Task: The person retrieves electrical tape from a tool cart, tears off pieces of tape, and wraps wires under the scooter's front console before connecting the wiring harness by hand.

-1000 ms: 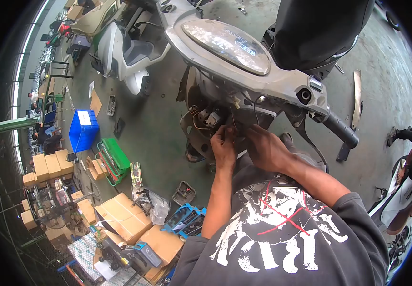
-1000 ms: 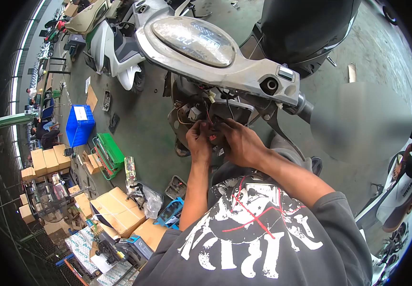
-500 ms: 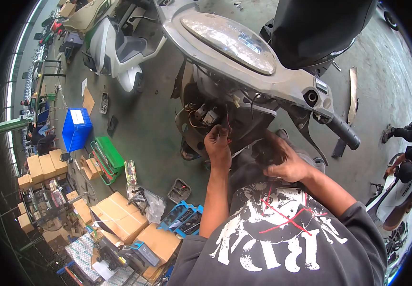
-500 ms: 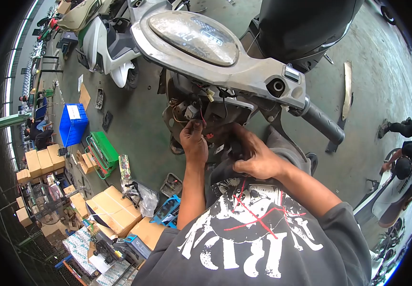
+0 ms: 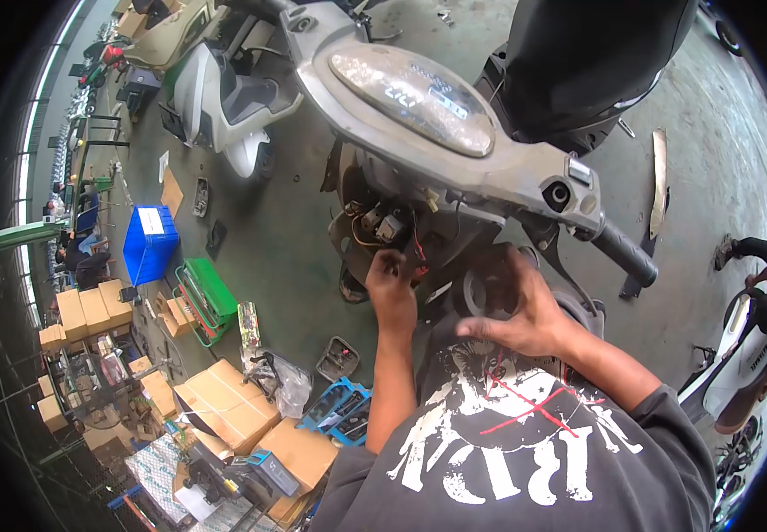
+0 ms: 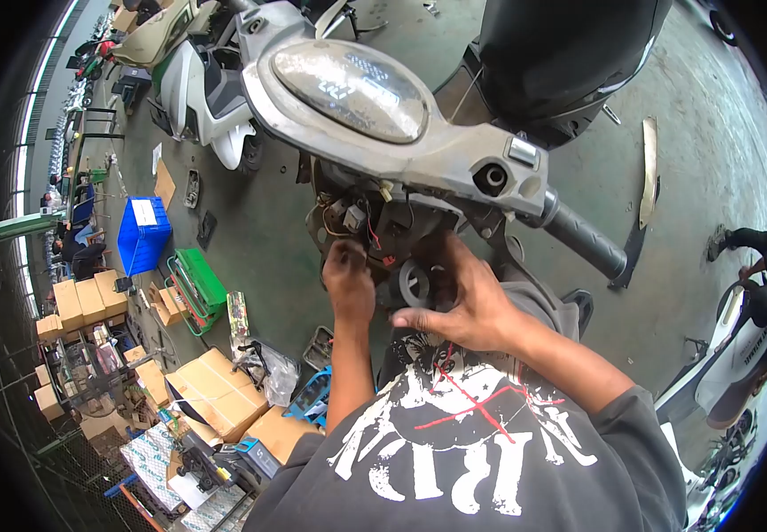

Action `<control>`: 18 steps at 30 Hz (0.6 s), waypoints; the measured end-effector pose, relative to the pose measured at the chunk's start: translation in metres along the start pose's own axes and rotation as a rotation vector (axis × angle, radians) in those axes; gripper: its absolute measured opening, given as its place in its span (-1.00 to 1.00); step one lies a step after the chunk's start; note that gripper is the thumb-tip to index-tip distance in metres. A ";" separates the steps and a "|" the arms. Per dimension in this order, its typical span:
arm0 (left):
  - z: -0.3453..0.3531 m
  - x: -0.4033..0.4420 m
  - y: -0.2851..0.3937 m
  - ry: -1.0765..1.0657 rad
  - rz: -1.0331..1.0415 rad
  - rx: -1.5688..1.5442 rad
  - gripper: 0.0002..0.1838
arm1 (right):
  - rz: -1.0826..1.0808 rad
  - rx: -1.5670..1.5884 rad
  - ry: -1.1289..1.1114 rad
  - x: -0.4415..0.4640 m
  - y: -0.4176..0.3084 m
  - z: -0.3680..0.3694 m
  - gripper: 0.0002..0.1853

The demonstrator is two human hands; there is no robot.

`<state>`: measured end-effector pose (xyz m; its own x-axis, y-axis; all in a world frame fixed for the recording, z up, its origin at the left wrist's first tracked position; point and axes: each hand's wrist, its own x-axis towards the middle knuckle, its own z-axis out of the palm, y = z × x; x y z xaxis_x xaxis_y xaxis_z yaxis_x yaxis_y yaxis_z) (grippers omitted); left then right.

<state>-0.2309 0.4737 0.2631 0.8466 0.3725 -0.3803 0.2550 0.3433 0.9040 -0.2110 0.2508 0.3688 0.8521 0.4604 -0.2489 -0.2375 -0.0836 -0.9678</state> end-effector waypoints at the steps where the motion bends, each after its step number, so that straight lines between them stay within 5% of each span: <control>1: 0.002 -0.009 0.014 -0.005 0.014 -0.002 -0.81 | -0.011 0.031 -0.003 -0.001 -0.005 -0.002 -0.15; 6: 0.034 -0.067 0.095 -0.369 0.558 0.327 -0.67 | -0.019 0.028 -0.072 -0.004 -0.001 -0.013 -0.18; 9: 0.045 -0.076 0.119 -0.393 0.794 0.719 -0.70 | -0.263 0.138 -0.039 -0.004 0.001 -0.012 -0.24; 18: 0.079 -0.098 0.129 -0.213 0.860 0.907 -0.82 | -0.406 0.321 0.142 -0.010 -0.016 -0.011 -0.33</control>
<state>-0.2442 0.4136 0.4319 0.9341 0.0069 0.3569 -0.2563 -0.6829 0.6840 -0.2103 0.2380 0.3866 0.9546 0.2733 0.1183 0.0123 0.3609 -0.9325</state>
